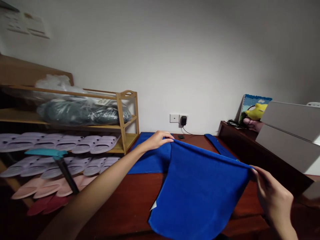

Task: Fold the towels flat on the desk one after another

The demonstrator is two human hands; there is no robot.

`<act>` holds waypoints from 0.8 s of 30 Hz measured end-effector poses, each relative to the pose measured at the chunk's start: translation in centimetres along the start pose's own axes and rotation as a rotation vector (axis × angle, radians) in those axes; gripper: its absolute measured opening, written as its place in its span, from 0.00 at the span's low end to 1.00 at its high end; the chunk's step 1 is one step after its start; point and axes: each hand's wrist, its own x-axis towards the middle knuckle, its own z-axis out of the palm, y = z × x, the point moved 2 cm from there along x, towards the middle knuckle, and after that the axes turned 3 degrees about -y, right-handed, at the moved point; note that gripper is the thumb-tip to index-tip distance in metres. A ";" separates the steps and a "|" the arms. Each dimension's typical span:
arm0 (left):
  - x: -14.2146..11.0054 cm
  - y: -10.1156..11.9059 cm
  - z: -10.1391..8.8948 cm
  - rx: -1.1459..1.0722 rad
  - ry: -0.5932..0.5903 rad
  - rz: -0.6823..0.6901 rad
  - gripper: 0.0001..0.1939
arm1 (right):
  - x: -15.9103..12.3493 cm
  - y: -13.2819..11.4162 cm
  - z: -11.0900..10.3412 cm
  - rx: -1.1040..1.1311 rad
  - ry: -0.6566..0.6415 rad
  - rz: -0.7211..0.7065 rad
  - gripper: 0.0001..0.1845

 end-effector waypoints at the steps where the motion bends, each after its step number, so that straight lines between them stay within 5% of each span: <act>1: -0.3 0.3 -0.3 0.030 0.010 0.008 0.07 | 0.6 -0.1 0.0 -0.008 -0.006 -0.011 0.24; 14: -3.2 6.8 -5.6 0.399 0.207 0.281 0.12 | 5.5 -1.5 -3.6 0.027 0.139 -0.163 0.23; 24: -7.7 12.5 -9.0 0.240 0.334 0.171 0.14 | 4.9 -3.3 -6.0 0.191 0.173 -0.036 0.16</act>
